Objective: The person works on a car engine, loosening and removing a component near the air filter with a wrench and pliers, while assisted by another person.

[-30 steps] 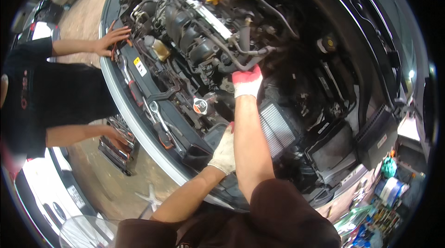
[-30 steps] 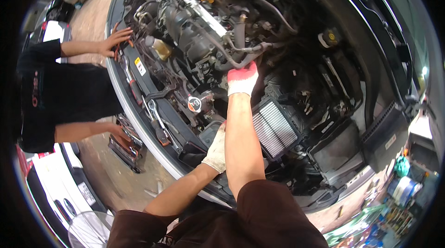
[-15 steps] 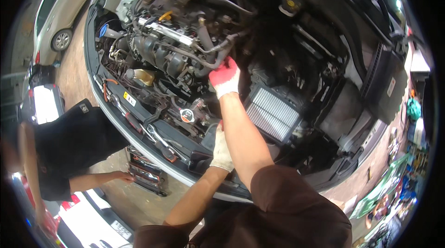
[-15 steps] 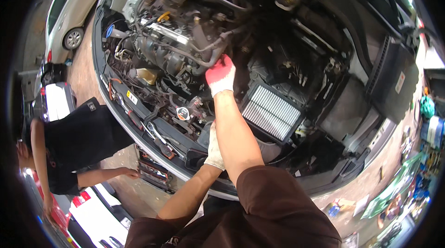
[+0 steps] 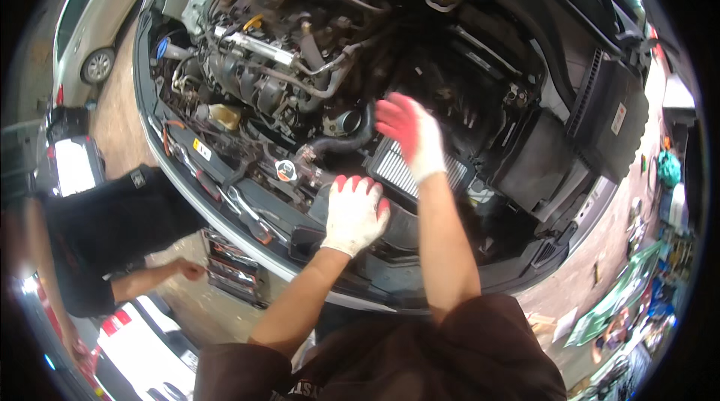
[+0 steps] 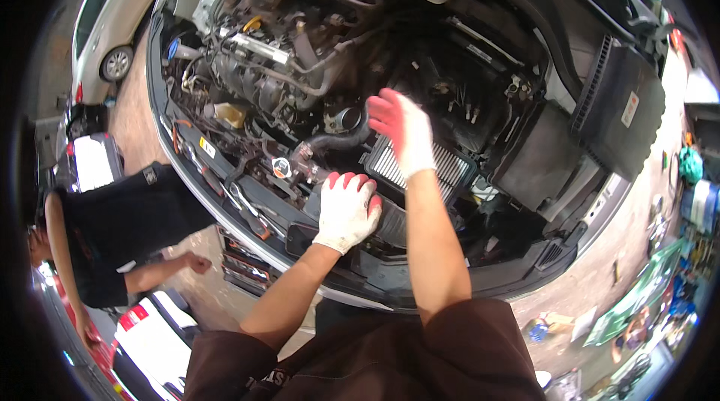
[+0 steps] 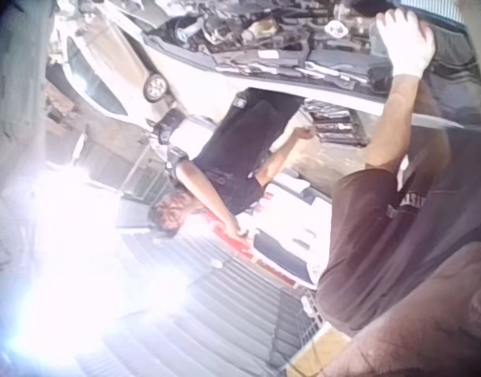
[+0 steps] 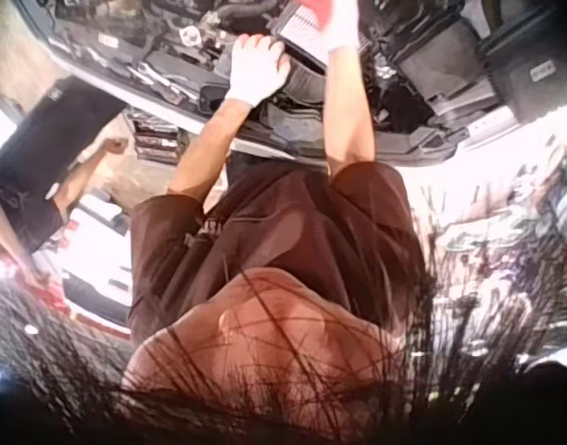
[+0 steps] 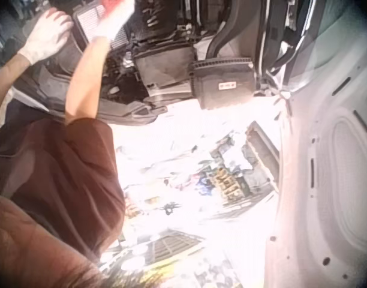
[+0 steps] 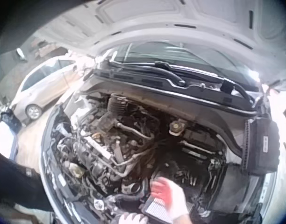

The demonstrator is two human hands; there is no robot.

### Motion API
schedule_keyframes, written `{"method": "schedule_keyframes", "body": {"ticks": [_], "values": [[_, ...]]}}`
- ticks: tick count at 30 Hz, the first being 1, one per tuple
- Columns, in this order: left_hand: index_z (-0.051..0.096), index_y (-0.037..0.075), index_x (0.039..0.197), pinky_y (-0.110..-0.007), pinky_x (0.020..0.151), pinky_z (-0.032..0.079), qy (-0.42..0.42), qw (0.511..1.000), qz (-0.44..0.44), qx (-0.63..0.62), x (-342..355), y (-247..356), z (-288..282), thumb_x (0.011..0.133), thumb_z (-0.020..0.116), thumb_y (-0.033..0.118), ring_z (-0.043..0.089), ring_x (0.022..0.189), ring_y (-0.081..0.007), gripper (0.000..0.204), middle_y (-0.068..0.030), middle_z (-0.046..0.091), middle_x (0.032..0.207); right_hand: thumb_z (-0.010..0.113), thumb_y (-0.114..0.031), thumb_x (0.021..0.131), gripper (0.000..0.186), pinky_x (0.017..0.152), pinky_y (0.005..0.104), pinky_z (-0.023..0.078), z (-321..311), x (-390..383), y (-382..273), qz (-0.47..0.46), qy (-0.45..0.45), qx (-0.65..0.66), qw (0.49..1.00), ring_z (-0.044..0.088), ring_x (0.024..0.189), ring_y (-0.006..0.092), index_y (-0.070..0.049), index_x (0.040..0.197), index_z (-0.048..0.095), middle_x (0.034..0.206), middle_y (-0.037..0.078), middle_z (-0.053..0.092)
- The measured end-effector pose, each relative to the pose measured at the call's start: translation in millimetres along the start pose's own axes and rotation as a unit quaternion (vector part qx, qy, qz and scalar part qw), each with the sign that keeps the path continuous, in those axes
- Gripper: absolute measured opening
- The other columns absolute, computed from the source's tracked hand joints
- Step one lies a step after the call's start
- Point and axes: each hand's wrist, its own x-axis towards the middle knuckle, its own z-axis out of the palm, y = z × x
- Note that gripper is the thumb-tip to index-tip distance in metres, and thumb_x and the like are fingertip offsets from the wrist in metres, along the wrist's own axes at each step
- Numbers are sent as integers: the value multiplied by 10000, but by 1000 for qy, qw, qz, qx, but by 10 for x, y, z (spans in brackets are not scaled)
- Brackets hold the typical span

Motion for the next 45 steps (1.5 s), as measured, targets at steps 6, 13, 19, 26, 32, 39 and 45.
{"method": "schedule_keyframes", "body": {"ticks": [6, 13, 19, 26, 32, 39, 45], "values": [[774, 66, 1157, -552, 1189, 397, 10, 1000, 8, -28, -9, 24, 42, 943, 704, 351, 635, 1226, -323, 363, -114, 726, 1200, 647, -480, 1082, 925, 656, 265, 627, -555, -1258, -958, -134, -25, -301, 944, 763, 1054, 214, -87, 1778, 182, 1633, 267, 510], [762, 70, 1100, -548, 1140, 447, 47, 996, -7, -80, -4, -53, 49, 951, 717, 332, 680, 1128, -340, 306, -134, 727, 1096, 734, -115, 1029, 562, 793, 329, 599, -837, -1358, -610, -143, 36, -606, 782, 745, 909, 200, -28, 1561, 573, 1262, 136, 772], [743, 28, 1143, -530, 963, 558, 1, 985, -154, -74, 946, -645, -67, 1007, 628, 398, 721, 1078, -399, 410, -199, 748, 1141, 730, -172, 998, 463, 1098, 515, 498, -1129, -450, 138, -359, 85, -745, 556, 654, 1201, 415, 0, 1420, 649, 1270, 212, 719], [757, -47, 1317, -488, 1155, 500, -281, 911, -268, -139, 1704, -1609, 297, 957, 728, 665, 669, 1363, -422, 799, -286, 730, 1391, 701, -311, 1016, 574, 1276, 575, 348, -1223, -220, 541, -275, 142, -784, 538, 575, 1390, 411, -52, 1516, 592, 1461, 223, 623], [737, 85, 1446, -435, 1220, 446, -315, 859, -318, -248, 1880, -1910, 850, 896, 790, 686, 603, 1473, -321, 816, -185, 668, 1551, 683, -338, 1015, 582, 1277, 588, 346, -1190, -186, 606, -256, 163, -798, 520, 562, 1407, 419, -52, 1516, 602, 1472, 228, 631], [811, 76, 1289, -419, 1114, 526, -257, 892, -321, -185, 1812, -1614, 524, 856, 787, 608, 701, 1309, -378, 686, -221, 754, 1370, 662, -301, 1034, 515, 1251, 592, 382, -1283, -151, 581, -301, 154, -791, 509, 599, 1342, 444, -47, 1481, 629, 1421, 234, 651], [851, 62, 1167, -438, 1082, 560, -222, 930, -280, -87, 1733, -1461, 381, 872, 781, 607, 745, 1213, -369, 624, -202, 801, 1244, 665, -314, 1031, 522, 1256, 590, 381, -1279, -156, 593, -303, 155, -795, 502, 596, 1336, 459, -29, 1467, 637, 1407, 252, 649]]}}
